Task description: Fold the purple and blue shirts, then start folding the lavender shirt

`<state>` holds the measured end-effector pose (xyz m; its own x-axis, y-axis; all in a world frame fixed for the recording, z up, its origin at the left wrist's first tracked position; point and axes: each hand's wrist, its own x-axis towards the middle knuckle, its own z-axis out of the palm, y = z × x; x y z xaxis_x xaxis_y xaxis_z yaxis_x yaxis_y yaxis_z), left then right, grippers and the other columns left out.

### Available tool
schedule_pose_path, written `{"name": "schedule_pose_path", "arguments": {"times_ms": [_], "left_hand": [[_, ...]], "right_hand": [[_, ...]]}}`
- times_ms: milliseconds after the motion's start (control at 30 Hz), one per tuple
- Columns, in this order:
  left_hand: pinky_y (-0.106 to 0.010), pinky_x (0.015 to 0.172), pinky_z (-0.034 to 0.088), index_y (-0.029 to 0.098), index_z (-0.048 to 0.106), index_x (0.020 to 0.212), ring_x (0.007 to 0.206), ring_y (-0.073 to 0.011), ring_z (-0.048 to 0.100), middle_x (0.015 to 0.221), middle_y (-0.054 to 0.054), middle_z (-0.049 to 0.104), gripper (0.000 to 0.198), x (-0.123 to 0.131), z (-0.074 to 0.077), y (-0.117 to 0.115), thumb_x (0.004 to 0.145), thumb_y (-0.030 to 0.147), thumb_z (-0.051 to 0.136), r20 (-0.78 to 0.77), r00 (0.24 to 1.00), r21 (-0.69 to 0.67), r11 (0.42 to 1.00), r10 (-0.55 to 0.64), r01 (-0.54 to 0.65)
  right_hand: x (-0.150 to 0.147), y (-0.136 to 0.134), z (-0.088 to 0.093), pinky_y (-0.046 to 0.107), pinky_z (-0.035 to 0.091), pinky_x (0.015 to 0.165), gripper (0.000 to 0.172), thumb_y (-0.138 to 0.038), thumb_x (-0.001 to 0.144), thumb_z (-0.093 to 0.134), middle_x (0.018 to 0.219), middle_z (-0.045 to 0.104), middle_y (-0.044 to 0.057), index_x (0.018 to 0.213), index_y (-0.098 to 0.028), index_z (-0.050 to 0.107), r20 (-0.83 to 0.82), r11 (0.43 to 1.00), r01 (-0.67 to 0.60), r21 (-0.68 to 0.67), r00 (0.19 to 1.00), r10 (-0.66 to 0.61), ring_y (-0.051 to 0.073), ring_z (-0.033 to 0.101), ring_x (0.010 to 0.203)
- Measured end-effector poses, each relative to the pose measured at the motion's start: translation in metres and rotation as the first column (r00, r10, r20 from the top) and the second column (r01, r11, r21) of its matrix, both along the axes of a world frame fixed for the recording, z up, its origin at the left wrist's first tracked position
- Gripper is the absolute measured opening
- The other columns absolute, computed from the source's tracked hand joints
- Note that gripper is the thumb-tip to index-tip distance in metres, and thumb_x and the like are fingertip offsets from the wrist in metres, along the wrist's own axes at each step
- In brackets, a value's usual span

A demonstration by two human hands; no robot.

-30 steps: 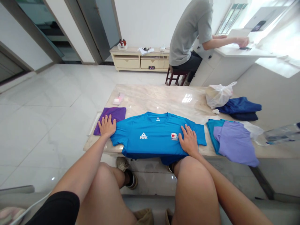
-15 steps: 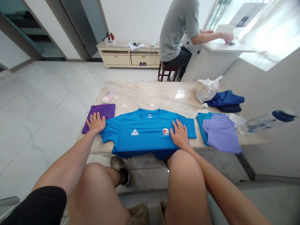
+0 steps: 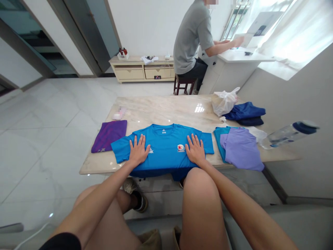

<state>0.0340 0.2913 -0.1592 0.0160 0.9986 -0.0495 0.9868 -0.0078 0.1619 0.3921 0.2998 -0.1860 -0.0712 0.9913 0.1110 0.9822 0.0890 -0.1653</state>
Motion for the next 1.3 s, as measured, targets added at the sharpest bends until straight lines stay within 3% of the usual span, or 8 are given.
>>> {"name": "schedule_pose_path", "arguments": {"times_ms": [233,533,767,900,1000,1067,1167,1300], "left_hand": [[-0.075,0.139,0.005,0.020,0.023,0.184,0.177,-0.0429,0.009,0.191,-0.006,0.018,0.078,0.002,0.004,0.046,0.114,0.055,0.025,0.012,1.000,-0.001,1.000,0.026,-0.026],[-0.075,0.139,0.005,0.020,0.024,0.183,0.177,-0.0434,0.007,0.191,-0.006,0.018,0.078,0.000,-0.004,0.098,0.113,0.055,0.024,0.019,1.000,0.014,1.000,0.004,-0.005],[-0.075,0.139,0.003,0.023,0.027,0.183,0.177,-0.0440,0.006,0.191,-0.005,0.018,0.078,-0.004,-0.010,0.130,0.113,0.058,0.026,0.040,0.999,0.032,0.999,0.007,-0.008],[-0.077,0.138,0.002,0.024,0.028,0.183,0.177,-0.0458,0.004,0.191,-0.006,0.016,0.077,-0.002,0.000,0.145,0.114,0.057,0.027,0.044,0.999,-0.013,1.000,0.014,-0.013],[-0.076,0.138,-0.002,0.020,0.028,0.182,0.177,-0.0455,0.002,0.192,-0.008,0.012,0.077,-0.001,0.012,0.133,0.113,0.054,0.032,0.005,1.000,-0.028,0.999,-0.027,0.027],[-0.072,0.139,-0.005,0.015,0.026,0.183,0.177,-0.0427,0.001,0.192,-0.011,0.012,0.080,-0.004,0.017,0.107,0.112,0.052,0.036,-0.042,0.994,0.034,0.994,-0.104,0.106],[-0.062,0.143,0.002,0.013,0.023,0.183,0.178,-0.0369,0.005,0.191,-0.013,0.016,0.082,-0.015,0.011,0.049,0.113,0.053,0.035,-0.075,0.969,0.100,0.965,-0.236,0.243],[-0.060,0.141,0.018,0.012,0.026,0.182,0.177,-0.0387,0.013,0.190,-0.014,0.020,0.083,-0.031,-0.001,-0.018,0.113,0.058,0.028,-0.070,0.967,-0.072,0.968,-0.244,0.240]], "right_hand": [[0.007,0.025,0.004,0.064,0.020,0.139,0.068,-0.046,0.118,0.028,0.189,0.024,0.012,0.180,-0.021,0.037,0.050,0.999,0.015,-0.035,0.999,-0.013,0.034,0.023,0.175],[0.013,0.080,-0.008,0.068,0.019,0.138,0.068,-0.048,0.118,0.029,0.188,0.028,0.012,0.181,-0.024,0.036,0.033,1.000,0.016,0.013,0.999,-0.016,0.034,0.025,0.174],[0.020,0.102,-0.011,0.067,0.019,0.139,0.069,-0.051,0.118,0.026,0.189,0.023,0.010,0.181,-0.025,0.034,0.043,1.000,-0.006,-0.002,0.999,0.006,0.034,0.021,0.175],[0.023,0.121,0.002,0.067,0.017,0.140,0.071,-0.051,0.118,0.023,0.191,0.017,0.010,0.183,-0.023,0.029,0.084,0.991,0.000,-0.133,0.996,0.011,0.035,0.017,0.176],[0.023,0.124,0.025,0.069,0.014,0.139,0.075,-0.051,0.116,0.033,0.190,0.018,0.013,0.183,-0.018,0.028,0.098,0.966,-0.007,-0.258,0.995,0.033,0.040,0.015,0.176],[0.025,0.110,0.038,0.070,0.013,0.139,0.077,-0.048,0.114,0.039,0.190,0.018,0.014,0.183,-0.016,0.026,0.089,0.975,-0.048,-0.218,0.994,0.069,0.042,0.013,0.176],[0.031,0.061,0.041,0.064,0.013,0.141,0.073,-0.044,0.116,0.033,0.191,0.014,0.010,0.184,-0.019,0.023,0.081,0.978,-0.193,-0.078,0.977,0.199,0.036,0.010,0.177],[0.041,-0.021,0.017,0.060,0.017,0.142,0.070,-0.049,0.118,0.029,0.191,0.018,0.009,0.184,-0.023,0.025,0.072,0.955,-0.267,-0.133,0.958,0.278,0.033,0.013,0.177]]}}
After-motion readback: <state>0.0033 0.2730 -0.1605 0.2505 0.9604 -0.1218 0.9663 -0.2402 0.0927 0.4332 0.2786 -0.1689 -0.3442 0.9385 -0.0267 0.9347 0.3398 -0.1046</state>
